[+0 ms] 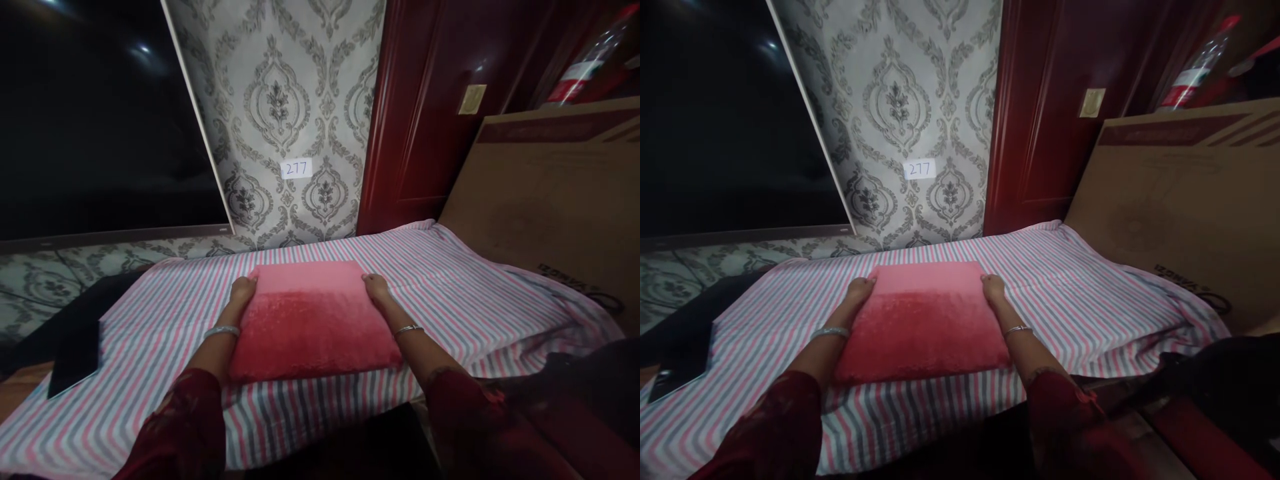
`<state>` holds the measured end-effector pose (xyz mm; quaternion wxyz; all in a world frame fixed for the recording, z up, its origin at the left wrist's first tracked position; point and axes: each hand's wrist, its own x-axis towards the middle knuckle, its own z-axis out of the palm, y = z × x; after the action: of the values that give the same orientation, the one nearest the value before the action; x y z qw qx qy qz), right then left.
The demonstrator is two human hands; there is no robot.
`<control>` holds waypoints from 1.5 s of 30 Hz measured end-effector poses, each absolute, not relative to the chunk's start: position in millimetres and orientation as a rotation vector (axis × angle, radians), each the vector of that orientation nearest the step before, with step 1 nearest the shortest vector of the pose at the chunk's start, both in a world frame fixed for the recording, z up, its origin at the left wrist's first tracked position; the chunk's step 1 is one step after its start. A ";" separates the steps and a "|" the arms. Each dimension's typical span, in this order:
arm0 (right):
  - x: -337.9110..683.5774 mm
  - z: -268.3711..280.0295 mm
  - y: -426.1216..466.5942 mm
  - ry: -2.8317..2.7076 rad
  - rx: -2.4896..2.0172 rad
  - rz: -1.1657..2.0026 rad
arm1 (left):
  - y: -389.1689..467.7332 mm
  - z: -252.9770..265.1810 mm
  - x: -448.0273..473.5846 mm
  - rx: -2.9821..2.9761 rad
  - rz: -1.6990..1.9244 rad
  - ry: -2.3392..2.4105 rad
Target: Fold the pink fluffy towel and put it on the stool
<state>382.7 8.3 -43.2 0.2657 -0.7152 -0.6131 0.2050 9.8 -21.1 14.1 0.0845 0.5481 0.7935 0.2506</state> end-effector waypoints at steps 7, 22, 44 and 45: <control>365.9 -3.6 6.5 -1.766 -1.892 0.376 | -17.8 34.7 23.6 1.748 0.478 2.466; 299.8 -31.0 -2.3 -2.210 -1.760 0.161 | -9.0 -20.0 80.1 2.323 0.247 2.235; 297.3 -37.1 -1.8 -2.207 -1.780 0.155 | -9.0 -22.5 81.6 2.266 0.334 2.273; 298.2 -35.1 -1.5 -2.215 -1.788 0.177 | -9.7 -20.8 81.7 2.268 0.330 2.279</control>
<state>298.2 -1.5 -35.1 0.1443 -0.6202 -0.7686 0.0614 81.7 -9.7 -20.8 -0.0455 0.7010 0.7044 0.1021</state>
